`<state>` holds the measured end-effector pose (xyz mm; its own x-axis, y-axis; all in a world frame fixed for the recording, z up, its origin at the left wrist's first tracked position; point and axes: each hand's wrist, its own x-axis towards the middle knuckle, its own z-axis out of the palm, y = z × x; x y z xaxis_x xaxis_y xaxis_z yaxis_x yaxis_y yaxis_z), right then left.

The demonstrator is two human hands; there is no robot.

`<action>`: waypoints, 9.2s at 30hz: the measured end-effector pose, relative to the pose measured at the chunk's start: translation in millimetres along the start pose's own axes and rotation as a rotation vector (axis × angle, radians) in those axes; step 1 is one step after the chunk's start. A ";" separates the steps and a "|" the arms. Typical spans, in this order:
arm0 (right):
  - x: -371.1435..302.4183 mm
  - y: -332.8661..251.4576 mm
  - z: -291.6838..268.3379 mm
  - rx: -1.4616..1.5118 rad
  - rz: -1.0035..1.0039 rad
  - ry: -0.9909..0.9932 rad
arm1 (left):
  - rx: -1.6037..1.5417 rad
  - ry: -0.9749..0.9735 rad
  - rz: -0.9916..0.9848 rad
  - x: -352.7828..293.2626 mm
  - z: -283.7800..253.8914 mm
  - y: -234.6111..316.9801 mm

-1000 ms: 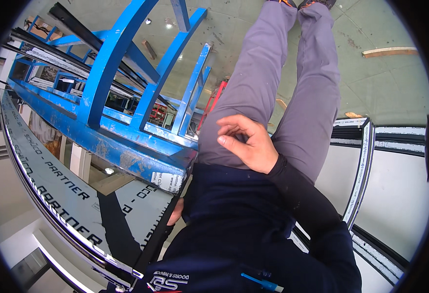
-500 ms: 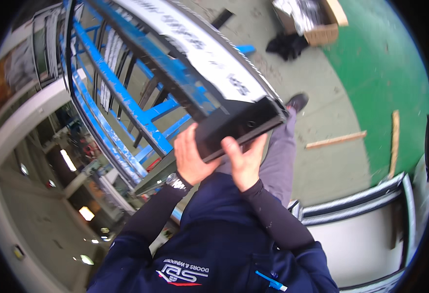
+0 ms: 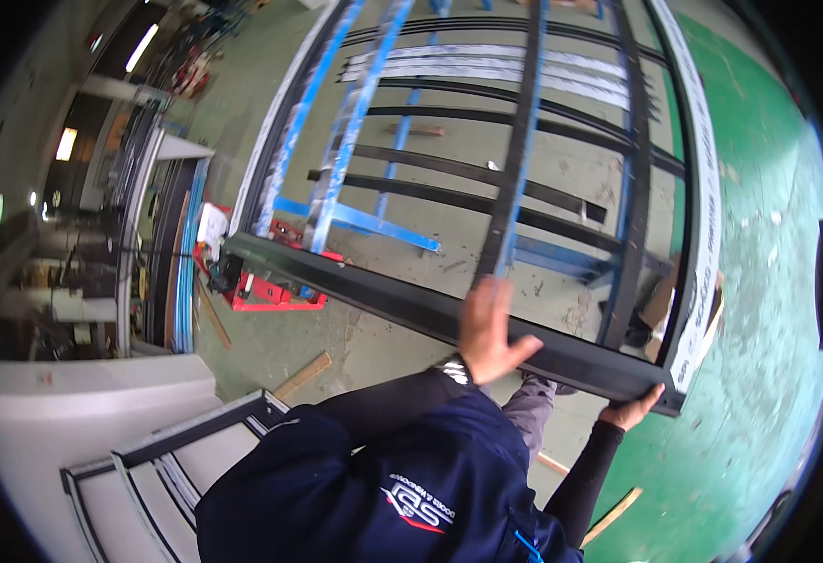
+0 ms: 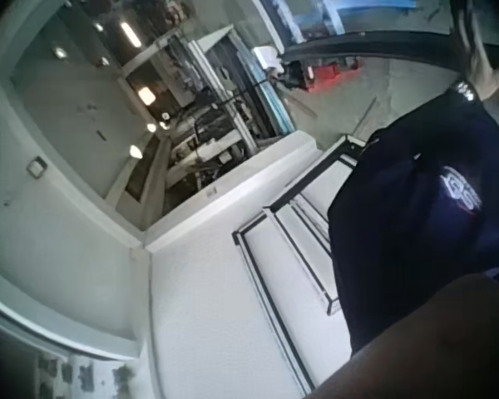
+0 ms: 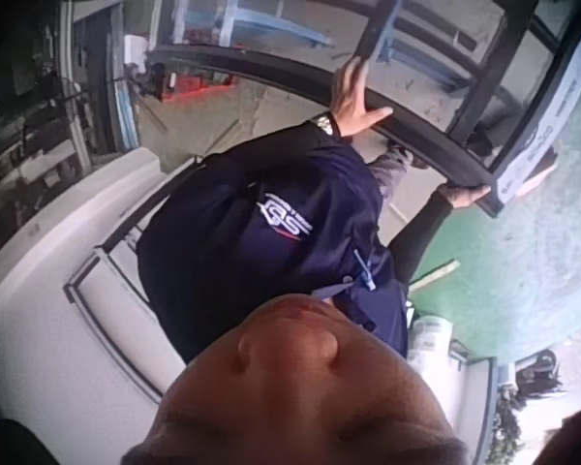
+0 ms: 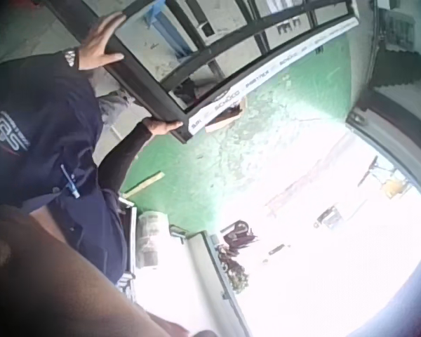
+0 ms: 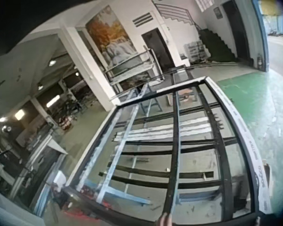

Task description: Inspecting and assembling metal window frame components.

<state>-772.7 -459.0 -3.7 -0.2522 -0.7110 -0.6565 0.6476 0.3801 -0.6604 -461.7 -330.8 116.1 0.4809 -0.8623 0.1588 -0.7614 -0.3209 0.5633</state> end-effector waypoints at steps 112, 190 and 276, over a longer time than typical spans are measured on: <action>-29.3 5.7 -23.1 -0.062 -0.053 0.034 | -1.280 0.559 -1.431 -114.1 -256.4 -524.7; -52.7 126.3 -47.2 0.565 0.435 -0.104 | 0.106 -0.904 0.379 12.1 36.3 -13.2; -160.4 46.5 117.5 -2.185 -0.964 -1.209 | -1.549 0.862 -1.187 -93.9 -200.0 -417.1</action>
<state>-617.6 -396.8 113.7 0.8006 -0.5070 -0.3194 -0.5872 -0.7699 -0.2498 -102.3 -37.6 28.4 0.7123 -0.0508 -0.7000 0.6424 0.4490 0.6211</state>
